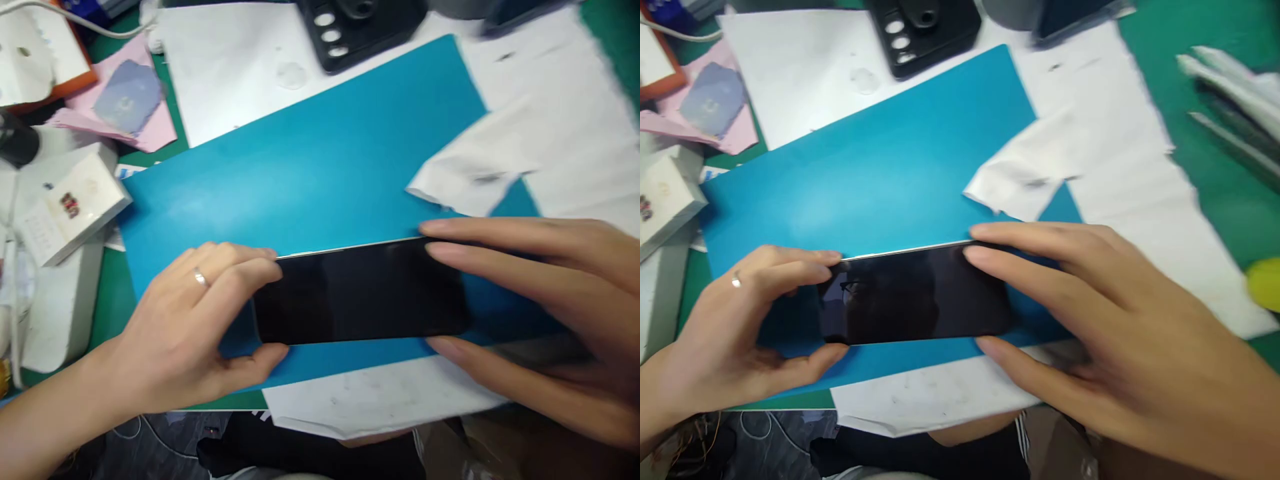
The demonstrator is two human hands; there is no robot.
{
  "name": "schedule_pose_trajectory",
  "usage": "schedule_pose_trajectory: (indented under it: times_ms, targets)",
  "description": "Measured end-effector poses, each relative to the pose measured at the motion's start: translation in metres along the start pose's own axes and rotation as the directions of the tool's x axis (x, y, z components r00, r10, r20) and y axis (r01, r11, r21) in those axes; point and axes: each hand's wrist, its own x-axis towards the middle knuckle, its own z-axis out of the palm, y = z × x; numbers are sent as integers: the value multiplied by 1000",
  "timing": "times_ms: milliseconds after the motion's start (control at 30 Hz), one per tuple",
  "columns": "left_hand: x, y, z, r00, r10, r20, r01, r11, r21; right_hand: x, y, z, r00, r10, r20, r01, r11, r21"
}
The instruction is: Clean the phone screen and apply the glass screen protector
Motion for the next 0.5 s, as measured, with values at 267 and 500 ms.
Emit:
schedule_pose_trajectory:
  times_ms: [267,500]
  targets:
    - [2,-6,-2,999,-51,-12,51,998,38,10,-5,-7,975,-195,103,196,981,-5]
    - [0,-7,-3,992,-125,-16,125,991,35,10,-6,-9,976,-191,102,191,982,2]
